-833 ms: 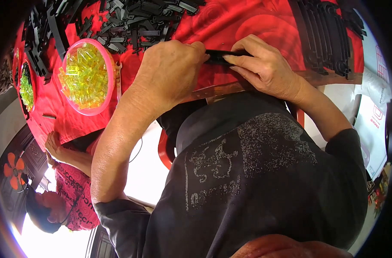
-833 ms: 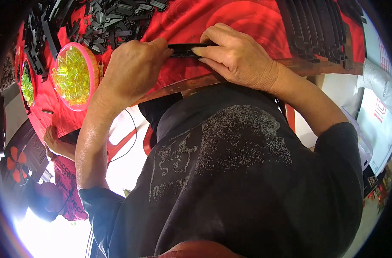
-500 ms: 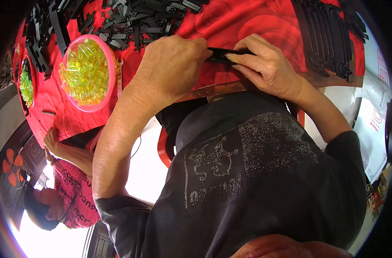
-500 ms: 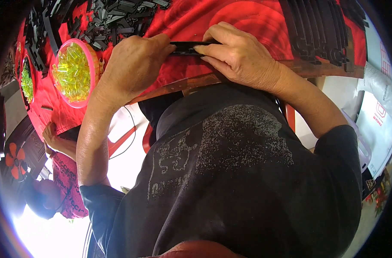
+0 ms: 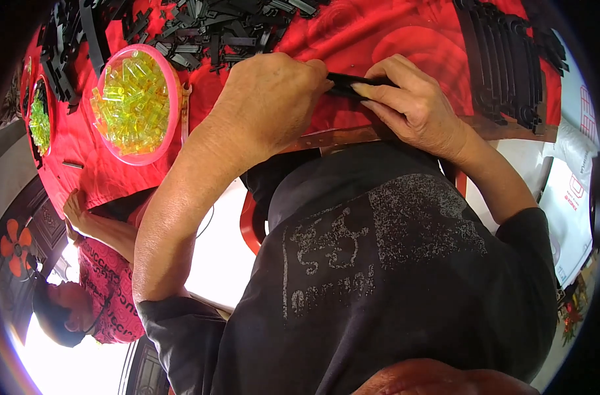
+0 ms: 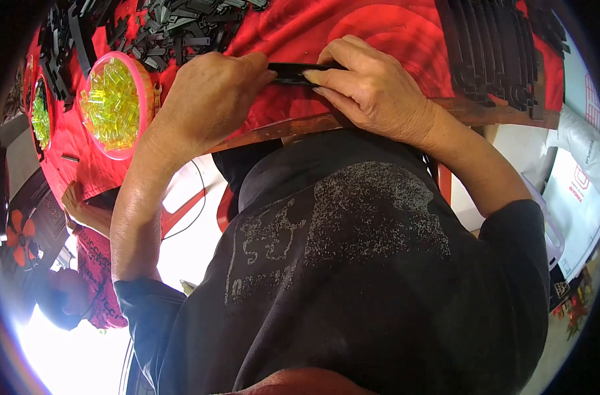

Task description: The person inserts a small plastic piece into a black plastic housing and fits black plastic components into the housing by hand.

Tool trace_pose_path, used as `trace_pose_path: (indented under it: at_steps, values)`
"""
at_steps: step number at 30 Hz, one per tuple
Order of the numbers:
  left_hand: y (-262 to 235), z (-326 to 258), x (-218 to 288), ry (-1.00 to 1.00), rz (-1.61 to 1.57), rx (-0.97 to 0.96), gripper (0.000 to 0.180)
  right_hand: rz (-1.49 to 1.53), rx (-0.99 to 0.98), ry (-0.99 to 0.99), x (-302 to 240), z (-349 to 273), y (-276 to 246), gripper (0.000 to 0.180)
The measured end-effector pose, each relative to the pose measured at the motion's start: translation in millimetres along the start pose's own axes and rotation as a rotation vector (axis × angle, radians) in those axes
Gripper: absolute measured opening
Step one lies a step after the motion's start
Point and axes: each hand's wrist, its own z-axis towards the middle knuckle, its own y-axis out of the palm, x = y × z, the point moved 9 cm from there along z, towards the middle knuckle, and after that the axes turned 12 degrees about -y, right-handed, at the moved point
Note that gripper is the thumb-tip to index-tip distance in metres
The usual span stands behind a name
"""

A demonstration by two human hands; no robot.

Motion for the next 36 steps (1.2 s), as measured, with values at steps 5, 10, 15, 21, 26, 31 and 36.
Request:
trace_pose_path:
  at_steps: [5,10,15,21,26,31,36]
  values:
    - [-1.7,-2.8,1.6,0.003,0.005,0.015,0.021,0.003,-0.027,0.012,-0.9,2.9,0.5,0.022]
    - [0.5,-3.6,2.0,0.013,0.019,0.025,0.021,-0.015,-0.024,0.009,-1.4,2.4,1.1,0.023]
    - [-2.2,-4.9,-1.3,-0.025,-0.005,0.051,0.022,-0.001,-0.032,0.018,-0.7,2.8,2.6,0.024]
    - [-3.0,-4.3,0.7,0.003,-0.001,0.054,0.023,-0.017,-0.032,0.005,-2.6,4.5,1.9,0.025]
    - [-3.1,-3.3,2.2,0.016,0.02,0.031,0.022,-0.03,-0.041,0.006,-3.2,5.4,1.3,0.024]
    - [-3.1,-1.7,2.1,0.022,-0.047,0.016,0.024,-0.009,-0.044,0.026,-1.4,4.4,3.3,0.024]
    - [0.9,2.8,1.1,0.004,-0.065,-0.048,0.02,-0.007,-0.047,0.033,-2.6,4.3,2.7,0.024]
